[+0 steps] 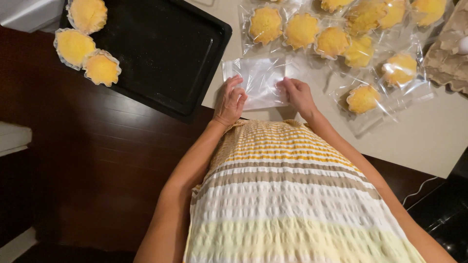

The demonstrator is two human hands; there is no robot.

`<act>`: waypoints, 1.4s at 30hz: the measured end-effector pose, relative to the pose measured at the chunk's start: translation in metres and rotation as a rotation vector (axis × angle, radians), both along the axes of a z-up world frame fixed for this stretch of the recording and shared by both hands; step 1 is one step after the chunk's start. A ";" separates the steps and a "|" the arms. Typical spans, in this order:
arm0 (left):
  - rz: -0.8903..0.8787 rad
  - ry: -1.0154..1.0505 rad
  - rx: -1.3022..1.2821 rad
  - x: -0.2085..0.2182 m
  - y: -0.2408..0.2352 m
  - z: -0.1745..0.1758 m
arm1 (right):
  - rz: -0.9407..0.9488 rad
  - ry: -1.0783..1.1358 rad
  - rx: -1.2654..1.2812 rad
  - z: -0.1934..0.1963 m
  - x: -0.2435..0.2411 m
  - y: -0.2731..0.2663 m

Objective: The recorder packages small baked flower-shaped cakes into individual plastic bags on a kitchen counter.

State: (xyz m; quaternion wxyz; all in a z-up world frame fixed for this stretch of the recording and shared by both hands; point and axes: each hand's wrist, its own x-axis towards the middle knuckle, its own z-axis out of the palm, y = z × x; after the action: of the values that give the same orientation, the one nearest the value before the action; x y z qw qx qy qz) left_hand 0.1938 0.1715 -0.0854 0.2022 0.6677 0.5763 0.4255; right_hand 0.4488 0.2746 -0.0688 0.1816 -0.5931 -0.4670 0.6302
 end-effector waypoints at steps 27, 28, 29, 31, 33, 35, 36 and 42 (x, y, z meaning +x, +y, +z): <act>-0.638 -0.752 -0.549 0.020 0.079 0.162 | 0.917 -0.314 0.813 0.302 -0.032 0.088; -0.637 -0.750 -0.549 0.019 0.078 0.156 | 0.916 -0.312 0.814 0.302 -0.035 0.086; -0.546 -0.871 -0.512 0.019 0.079 0.150 | 0.771 -0.173 1.097 0.304 -0.038 0.084; -0.451 -0.992 -0.467 0.019 0.080 0.144 | 0.624 -0.018 1.372 0.290 -0.038 0.078; -0.182 -1.225 -0.323 0.017 0.081 0.144 | 0.121 0.269 1.171 0.262 -0.031 0.069; -0.054 -1.313 -0.261 0.016 0.083 0.143 | 0.102 0.236 1.156 0.226 -0.018 0.051; 0.070 -1.398 -0.205 0.016 0.084 0.143 | 0.076 0.200 1.137 0.209 -0.011 0.042; 0.246 -1.561 -0.107 0.021 0.083 0.147 | 0.213 0.143 0.815 0.178 -0.041 -0.007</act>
State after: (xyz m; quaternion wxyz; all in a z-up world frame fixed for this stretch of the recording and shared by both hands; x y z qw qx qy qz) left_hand 0.2151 0.2544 0.0621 0.5312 0.0971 0.3574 0.7620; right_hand 0.4075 0.2675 0.1095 0.3668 -0.3762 -0.7228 0.4488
